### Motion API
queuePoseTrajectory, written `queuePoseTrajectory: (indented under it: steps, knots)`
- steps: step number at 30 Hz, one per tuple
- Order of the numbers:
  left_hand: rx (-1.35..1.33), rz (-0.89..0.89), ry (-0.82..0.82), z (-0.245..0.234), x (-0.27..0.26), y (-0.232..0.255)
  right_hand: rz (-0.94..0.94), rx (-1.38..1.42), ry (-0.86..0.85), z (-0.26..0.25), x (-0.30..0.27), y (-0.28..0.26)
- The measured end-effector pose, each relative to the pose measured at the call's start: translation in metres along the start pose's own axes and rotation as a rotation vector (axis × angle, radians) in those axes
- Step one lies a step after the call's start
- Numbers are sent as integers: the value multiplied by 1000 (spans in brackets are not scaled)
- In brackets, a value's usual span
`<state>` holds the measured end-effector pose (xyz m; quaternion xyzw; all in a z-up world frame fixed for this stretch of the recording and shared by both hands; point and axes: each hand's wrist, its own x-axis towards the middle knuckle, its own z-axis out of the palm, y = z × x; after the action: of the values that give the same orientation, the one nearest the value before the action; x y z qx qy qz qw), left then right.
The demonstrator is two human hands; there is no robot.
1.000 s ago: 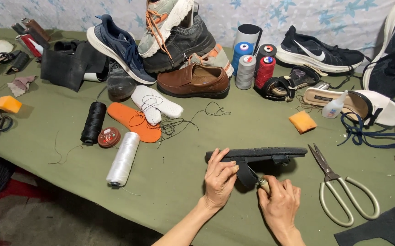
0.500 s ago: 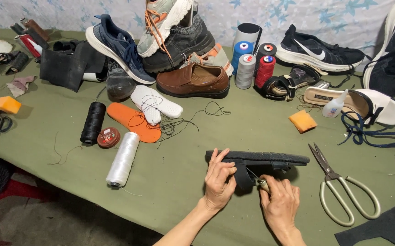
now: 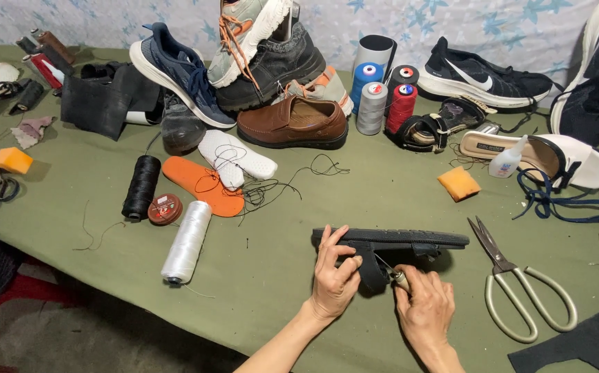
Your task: The person cleans the sole of a black sandal with a sponge, then uses a pointed awl to poke holes along the strap and sole edge. They insert a needle with black thread and begin stitching the strap to the sole.
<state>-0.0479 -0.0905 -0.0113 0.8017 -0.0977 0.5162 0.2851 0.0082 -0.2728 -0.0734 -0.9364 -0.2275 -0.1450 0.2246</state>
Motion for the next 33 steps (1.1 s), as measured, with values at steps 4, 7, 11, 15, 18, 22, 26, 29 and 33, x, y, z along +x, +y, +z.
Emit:
queuePoseTrajectory:
  steps: [4,7,11,15,18,22,26,29,33]
  knots:
    - [-6,-2,6,0,0,0,1,12,-5,-1,0,0]
    - [-17,-7,21,1,-1,0,19,27,-24,-3,1,-2]
    - [-21,-2,25,1,-1,2,69,35,-43,-6,3,-4]
    - [-2,-16,-7,1,-2,3,87,21,-57,-1,5,-1]
    - [33,-17,-9,2,-2,3,93,57,-63,-1,7,0]
    - [108,-2,16,6,4,1,107,136,-210,-30,38,3]
    - [176,-2,-18,8,13,-3,-51,-46,-383,-58,74,11]
    - [189,-5,10,11,19,-10,-85,-117,-506,-85,90,7]
    - [195,23,25,11,18,-13,206,285,-500,-108,104,8]
